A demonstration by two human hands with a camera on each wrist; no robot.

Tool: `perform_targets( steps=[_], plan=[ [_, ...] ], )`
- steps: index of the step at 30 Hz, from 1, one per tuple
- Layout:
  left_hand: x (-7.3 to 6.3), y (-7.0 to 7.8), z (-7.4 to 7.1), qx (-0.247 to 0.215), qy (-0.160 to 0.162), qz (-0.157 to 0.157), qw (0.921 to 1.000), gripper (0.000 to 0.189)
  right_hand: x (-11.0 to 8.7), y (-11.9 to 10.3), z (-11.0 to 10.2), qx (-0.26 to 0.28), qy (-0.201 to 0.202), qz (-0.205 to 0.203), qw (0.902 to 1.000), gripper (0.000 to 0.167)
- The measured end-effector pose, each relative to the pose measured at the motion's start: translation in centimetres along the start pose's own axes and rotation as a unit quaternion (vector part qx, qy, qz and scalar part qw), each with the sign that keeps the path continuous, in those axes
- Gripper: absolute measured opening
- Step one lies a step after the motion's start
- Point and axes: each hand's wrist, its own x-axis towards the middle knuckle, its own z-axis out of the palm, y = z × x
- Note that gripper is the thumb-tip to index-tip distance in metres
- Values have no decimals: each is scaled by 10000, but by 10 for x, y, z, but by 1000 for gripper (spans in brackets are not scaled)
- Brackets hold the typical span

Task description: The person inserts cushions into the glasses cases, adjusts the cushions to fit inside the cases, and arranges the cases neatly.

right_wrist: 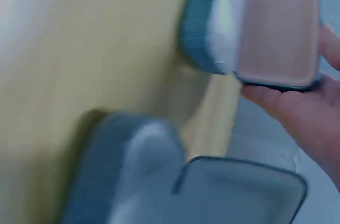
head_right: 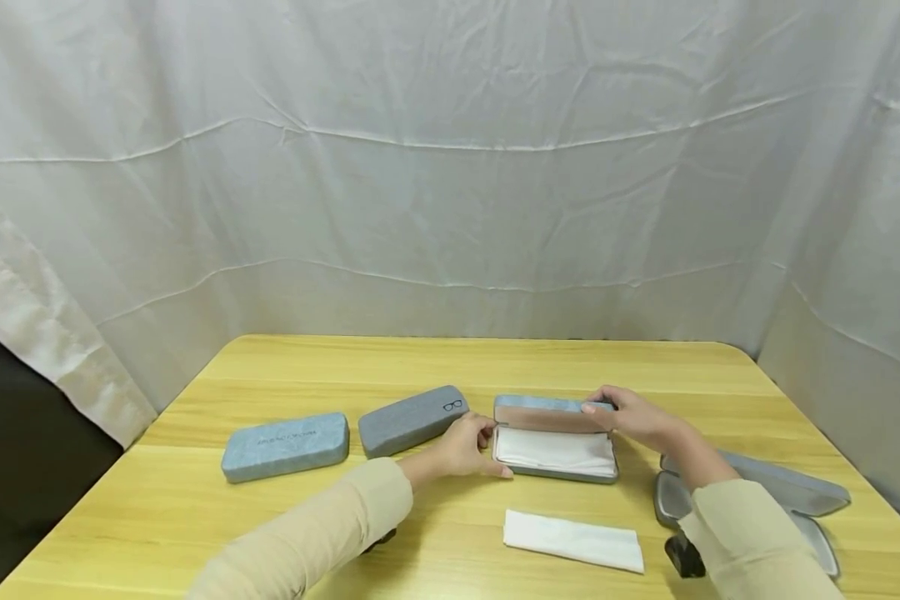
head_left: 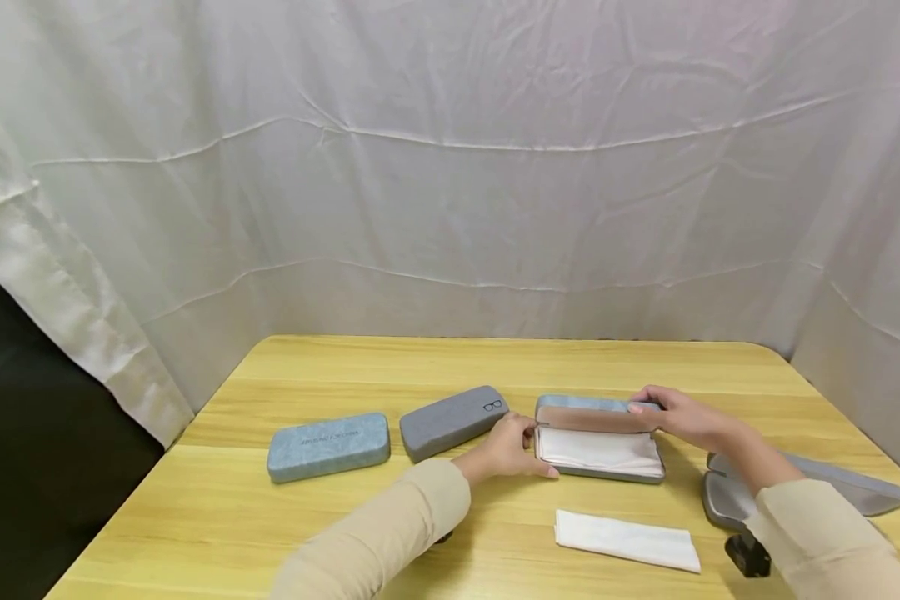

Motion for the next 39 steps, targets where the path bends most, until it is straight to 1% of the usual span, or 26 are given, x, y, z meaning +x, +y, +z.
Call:
perform_targets(
  steps=[2,4,7,9,11,16,18,21,23,24,28,33,39],
  plan=[
    [0,2,0,-57,-59,-58,9999,47,1,-1,-5,22,-297,54,9995,43],
    [0,3,0,-123,-109,-105,9998,52,2,-1,-8,34,-529,141,9985,49],
    [0,4,0,-167,-143,-142,9997,56,4,-1,-13,15,-831,274,9962,58],
    [0,5,0,-181,-150,-174,9996,57,5,-1,-16,87,-1010,386,9941,61],
    [0,6,0,-206,-161,-238,9994,60,7,-1,-18,215,-1171,517,9915,60],
    [1,7,1,-230,-188,-353,9989,64,11,-3,-24,658,-1454,826,9837,51],
    [1,7,1,-192,-201,-356,9990,66,12,-5,-25,722,-1564,933,9806,56],
    [1,6,0,-145,-215,-375,9990,69,15,-6,-27,738,-1742,1087,9759,69],
    [2,5,0,-104,-224,-372,9990,68,16,-6,-28,752,-1839,1180,9729,77],
    [2,5,0,-103,-228,-376,9990,67,16,-7,-28,757,-1879,1216,9717,79],
    [1,2,0,-121,-223,-306,9992,62,18,-8,-29,774,-1942,1328,9688,81],
    [-1,-1,-1,-126,-194,-331,9992,56,21,-10,-26,849,-1993,1365,9667,83],
    [-2,1,-3,-39,-240,-118,9996,45,21,-7,-25,950,-1937,1337,9672,82]
  ],
)
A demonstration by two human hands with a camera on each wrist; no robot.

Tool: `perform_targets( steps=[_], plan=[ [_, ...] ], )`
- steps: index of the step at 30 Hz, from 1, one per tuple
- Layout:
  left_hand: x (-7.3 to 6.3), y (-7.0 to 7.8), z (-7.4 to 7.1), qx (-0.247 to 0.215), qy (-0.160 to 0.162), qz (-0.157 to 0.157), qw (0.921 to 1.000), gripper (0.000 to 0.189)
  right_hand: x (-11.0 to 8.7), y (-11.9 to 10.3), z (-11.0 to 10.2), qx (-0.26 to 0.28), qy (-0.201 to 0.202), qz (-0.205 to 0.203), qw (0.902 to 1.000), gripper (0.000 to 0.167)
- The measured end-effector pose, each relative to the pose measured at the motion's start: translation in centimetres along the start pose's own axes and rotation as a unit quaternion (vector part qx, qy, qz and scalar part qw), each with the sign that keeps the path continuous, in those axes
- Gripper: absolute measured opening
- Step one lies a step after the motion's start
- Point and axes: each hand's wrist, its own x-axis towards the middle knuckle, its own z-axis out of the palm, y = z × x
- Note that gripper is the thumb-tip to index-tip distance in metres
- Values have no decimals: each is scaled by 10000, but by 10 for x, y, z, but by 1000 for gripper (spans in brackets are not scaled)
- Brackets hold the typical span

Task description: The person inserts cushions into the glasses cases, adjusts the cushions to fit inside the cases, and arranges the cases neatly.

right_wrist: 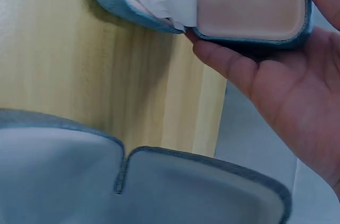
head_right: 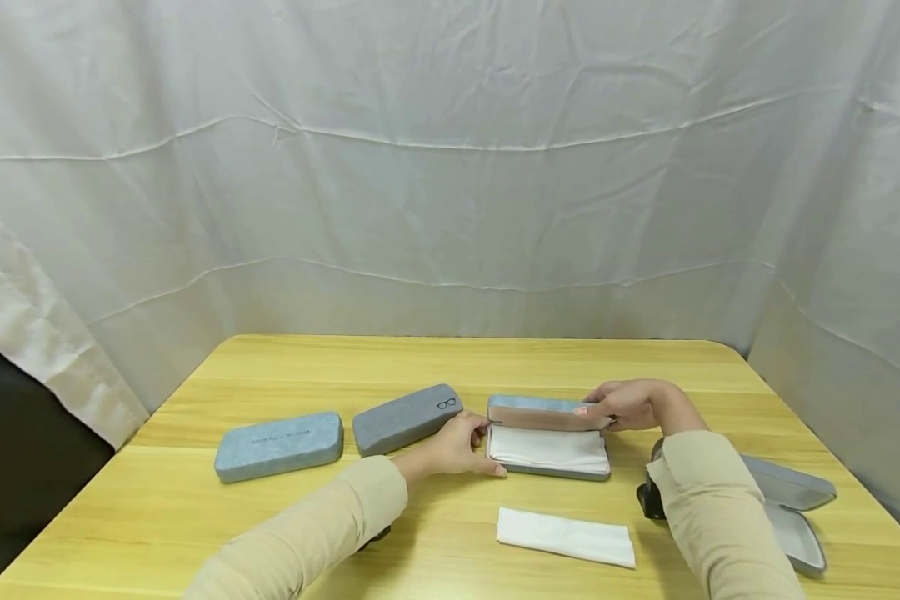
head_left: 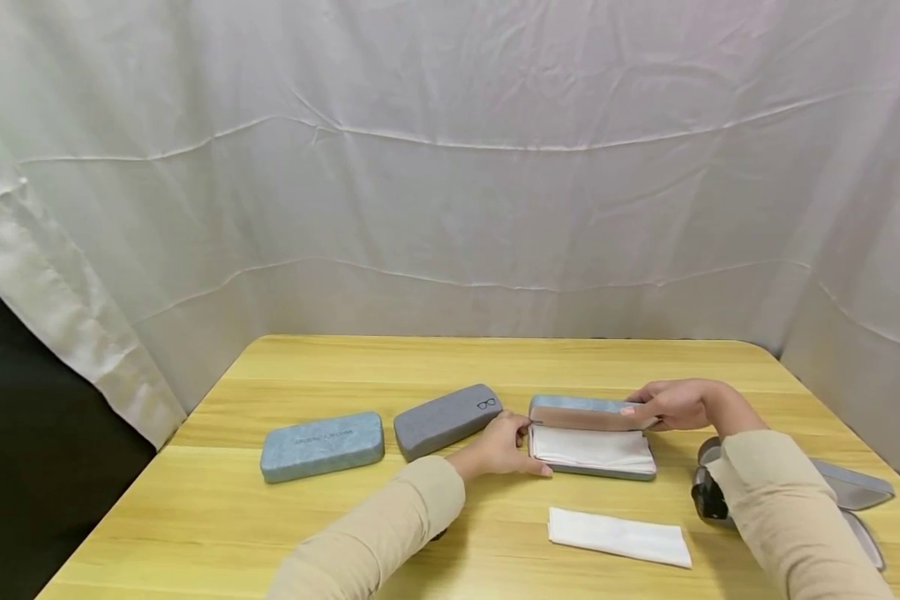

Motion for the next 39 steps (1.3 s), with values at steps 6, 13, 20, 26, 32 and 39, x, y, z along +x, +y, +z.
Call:
perform_targets(
  steps=[6,13,20,26,32,39],
  plan=[
    [1,4,-2,89,-37,-99,9999,46,1,6,-2,-33,-37,-208,9998,81],
    [5,7,-2,13,73,-53,10000,42,-1,9,-1,-160,-45,-270,9995,78],
    [7,8,-2,-161,38,-48,9999,50,-2,18,-4,-447,-198,-474,9977,82],
    [7,8,-3,-229,-16,-119,9997,53,-4,22,0,-512,-119,-645,9965,78],
    [7,8,-3,-374,-68,-192,9991,55,-8,19,9,-456,171,-726,9962,72],
    [6,6,-4,-407,-117,-271,9987,54,-9,22,14,-805,442,-1002,9907,68]
  ],
)
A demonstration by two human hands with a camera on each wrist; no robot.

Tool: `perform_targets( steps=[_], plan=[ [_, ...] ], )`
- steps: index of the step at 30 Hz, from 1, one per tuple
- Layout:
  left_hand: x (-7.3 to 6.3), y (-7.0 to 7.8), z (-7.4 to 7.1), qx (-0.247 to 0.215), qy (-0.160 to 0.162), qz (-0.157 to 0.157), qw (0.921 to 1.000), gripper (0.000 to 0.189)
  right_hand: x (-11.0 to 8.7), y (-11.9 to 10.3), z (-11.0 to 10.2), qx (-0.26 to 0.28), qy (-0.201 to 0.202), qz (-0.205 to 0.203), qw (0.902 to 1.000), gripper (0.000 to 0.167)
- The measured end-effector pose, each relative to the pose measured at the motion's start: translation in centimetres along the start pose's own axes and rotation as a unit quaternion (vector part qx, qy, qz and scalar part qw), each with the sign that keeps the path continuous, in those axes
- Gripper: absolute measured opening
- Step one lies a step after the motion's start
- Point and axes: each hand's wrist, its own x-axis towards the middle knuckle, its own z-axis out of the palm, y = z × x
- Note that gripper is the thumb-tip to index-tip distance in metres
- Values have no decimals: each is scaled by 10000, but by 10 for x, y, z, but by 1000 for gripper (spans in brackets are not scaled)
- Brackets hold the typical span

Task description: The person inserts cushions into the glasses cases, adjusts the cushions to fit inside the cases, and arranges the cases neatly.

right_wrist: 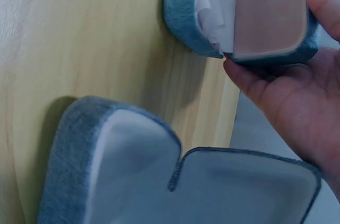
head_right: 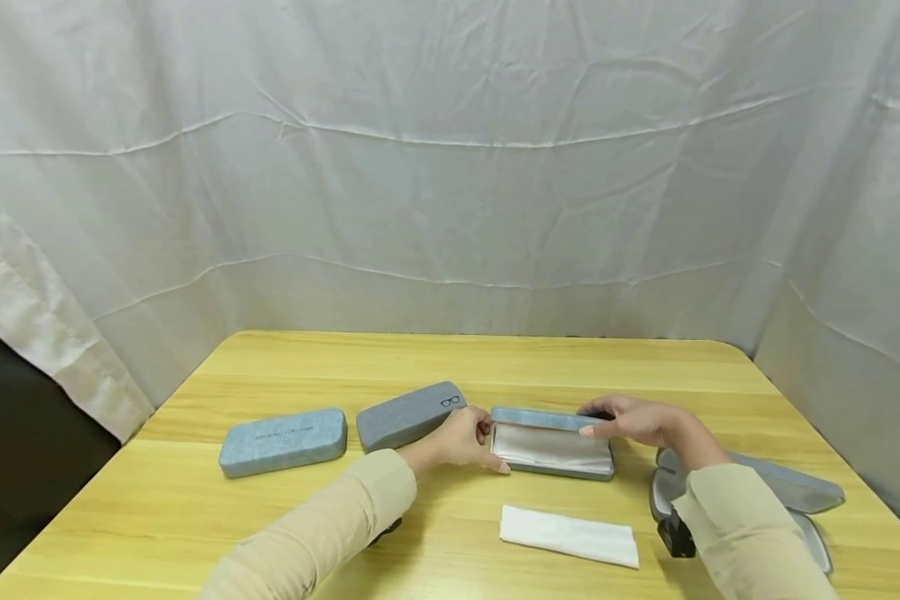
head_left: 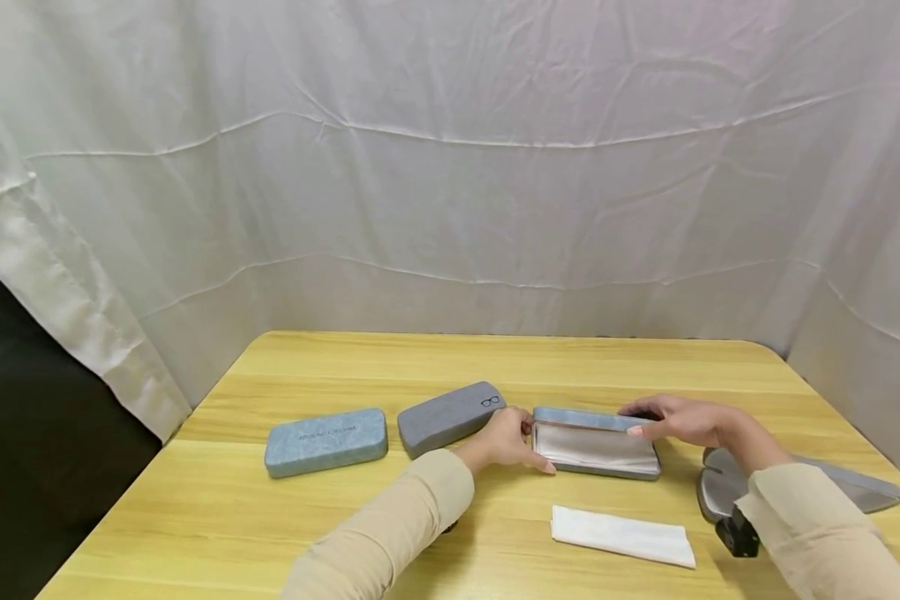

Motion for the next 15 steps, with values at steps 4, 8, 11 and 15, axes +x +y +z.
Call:
perform_targets(
  steps=[4,8,11,15],
  plan=[
    [0,1,-1,51,11,-28,10000,51,-2,-2,2,-198,38,-113,9997,68],
    [-1,1,-2,99,31,-36,9999,45,-3,-3,4,-559,132,-285,9979,68],
    [-1,1,-2,124,5,-54,9999,43,-5,-4,6,-806,201,-354,9959,68],
    [-1,2,-1,180,2,-32,9998,47,-7,-5,7,-1083,212,-396,9931,67]
  ],
)
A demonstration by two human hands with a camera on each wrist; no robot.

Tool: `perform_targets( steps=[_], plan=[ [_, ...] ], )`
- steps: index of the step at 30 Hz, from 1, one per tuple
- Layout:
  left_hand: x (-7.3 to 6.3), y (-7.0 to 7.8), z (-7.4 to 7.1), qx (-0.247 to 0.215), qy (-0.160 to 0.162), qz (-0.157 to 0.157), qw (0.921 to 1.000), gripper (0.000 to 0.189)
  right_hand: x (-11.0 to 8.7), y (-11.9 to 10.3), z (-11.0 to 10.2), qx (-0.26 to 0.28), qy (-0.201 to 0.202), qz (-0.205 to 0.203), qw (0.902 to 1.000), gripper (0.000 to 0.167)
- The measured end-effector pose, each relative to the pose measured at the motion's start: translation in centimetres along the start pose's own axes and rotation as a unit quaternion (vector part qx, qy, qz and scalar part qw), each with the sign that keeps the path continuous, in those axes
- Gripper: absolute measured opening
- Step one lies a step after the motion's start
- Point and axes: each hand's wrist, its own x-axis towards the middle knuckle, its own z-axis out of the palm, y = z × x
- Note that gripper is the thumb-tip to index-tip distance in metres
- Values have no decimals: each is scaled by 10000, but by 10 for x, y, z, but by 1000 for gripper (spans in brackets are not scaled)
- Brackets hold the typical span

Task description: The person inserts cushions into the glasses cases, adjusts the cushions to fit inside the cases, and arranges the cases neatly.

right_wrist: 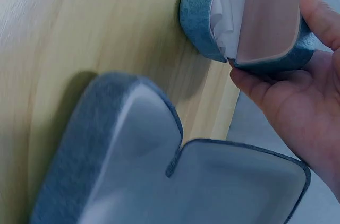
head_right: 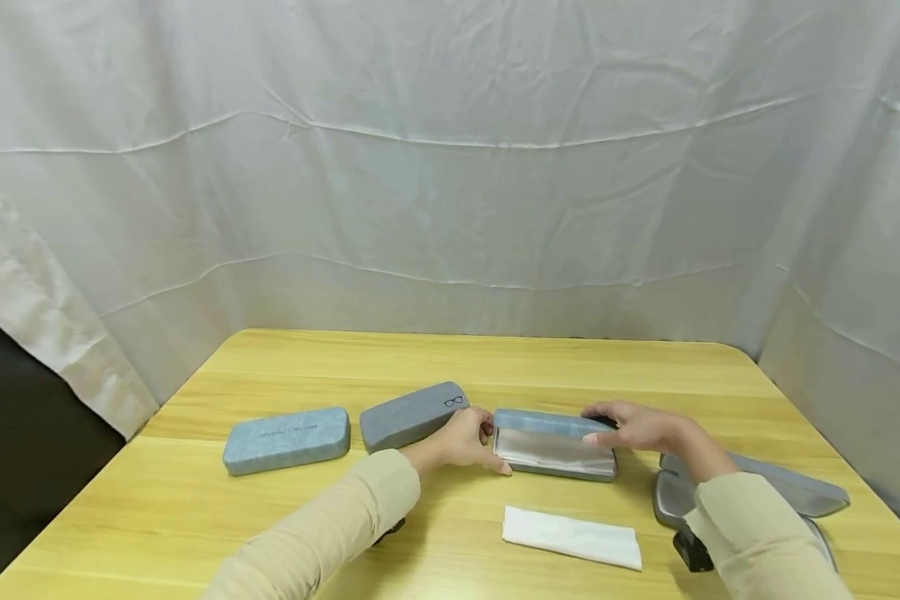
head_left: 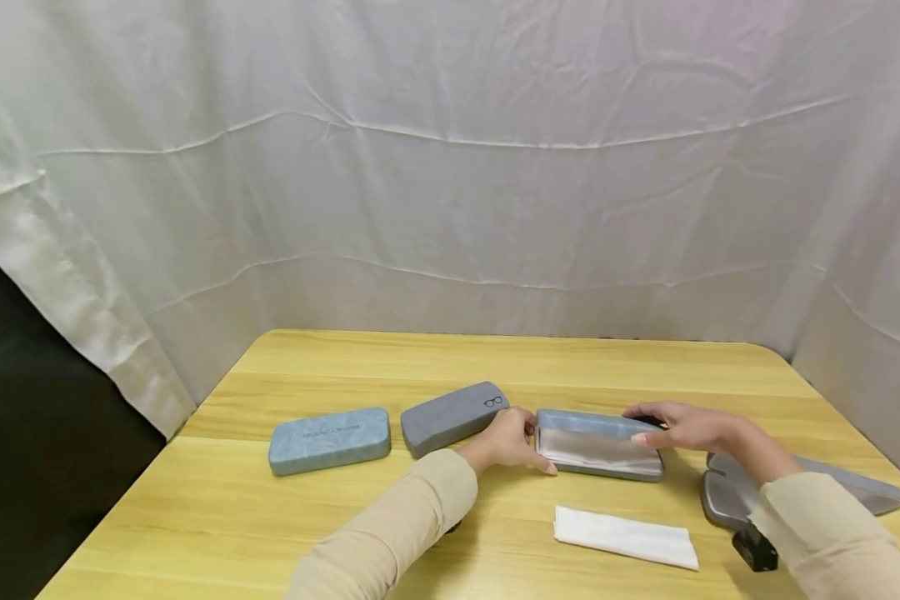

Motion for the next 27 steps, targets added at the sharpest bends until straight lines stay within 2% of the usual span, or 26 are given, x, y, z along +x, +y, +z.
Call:
perform_targets(
  steps=[9,17,23,27],
  plan=[
    [1,0,0,-26,-22,-64,10000,45,-2,0,3,-598,152,-160,9980,67],
    [0,-1,0,-8,-53,-80,10000,57,-2,0,11,-945,451,-210,9943,66],
    [0,-2,0,-52,-58,-17,10000,43,-1,1,18,-954,655,-268,9929,70],
    [0,-2,1,56,-47,49,10000,43,-3,2,22,-1235,872,-365,9878,71]
  ],
)
